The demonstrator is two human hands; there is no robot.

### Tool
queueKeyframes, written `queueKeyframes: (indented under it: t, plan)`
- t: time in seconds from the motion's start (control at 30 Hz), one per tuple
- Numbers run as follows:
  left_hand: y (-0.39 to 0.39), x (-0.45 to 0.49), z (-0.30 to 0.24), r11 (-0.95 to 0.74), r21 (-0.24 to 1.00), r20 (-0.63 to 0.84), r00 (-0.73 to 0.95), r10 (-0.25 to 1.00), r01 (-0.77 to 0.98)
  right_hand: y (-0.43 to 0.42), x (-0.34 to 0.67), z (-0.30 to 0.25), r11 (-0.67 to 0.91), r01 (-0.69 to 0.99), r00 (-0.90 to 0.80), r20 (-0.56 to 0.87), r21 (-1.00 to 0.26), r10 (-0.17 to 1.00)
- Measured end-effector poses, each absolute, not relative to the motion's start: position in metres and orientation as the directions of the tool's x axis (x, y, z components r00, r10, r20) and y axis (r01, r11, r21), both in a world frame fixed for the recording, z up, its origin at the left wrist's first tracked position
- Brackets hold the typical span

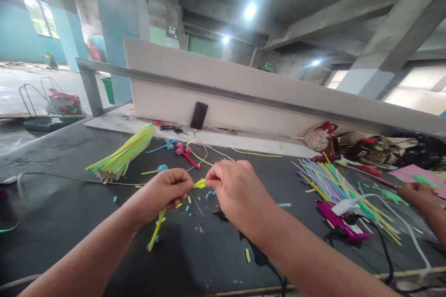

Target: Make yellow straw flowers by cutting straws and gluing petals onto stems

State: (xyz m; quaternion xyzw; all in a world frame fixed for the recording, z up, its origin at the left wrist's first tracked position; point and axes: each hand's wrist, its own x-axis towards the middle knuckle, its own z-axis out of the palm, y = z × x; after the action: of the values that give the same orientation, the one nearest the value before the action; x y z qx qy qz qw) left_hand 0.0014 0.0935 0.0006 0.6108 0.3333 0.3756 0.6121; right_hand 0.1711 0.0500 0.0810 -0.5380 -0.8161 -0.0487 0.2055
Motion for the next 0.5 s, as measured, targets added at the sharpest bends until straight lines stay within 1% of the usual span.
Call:
queueKeyframes:
  t: [0.07, 0.1, 0.33, 0.5]
  plan:
    - [0.093, 0.002, -0.001, -0.023, 0.999, 0.041, 0.494, 0.869, -0.042, 0.05, 0.169, 0.077, 0.441, 0.894, -0.371, 0.418, -0.082, 0.829]
    - [0.094, 0.002, -0.001, -0.031, 0.999, 0.046, 0.496, 0.867, -0.039, 0.05, 0.168, 0.076, 0.445, 0.893, -0.376, 0.427, -0.072, 0.822]
    - [0.096, 0.003, -0.003, -0.077, 0.996, 0.089, 0.48, 0.873, -0.046, 0.052, 0.168, 0.068, 0.475, 0.879, -0.406, 0.469, -0.034, 0.784]
    - [0.095, 0.003, -0.001, -0.079, 0.997, 0.082, 0.488, 0.869, -0.028, 0.053, 0.169, 0.067, 0.478, 0.878, -0.41, 0.49, -0.014, 0.769]
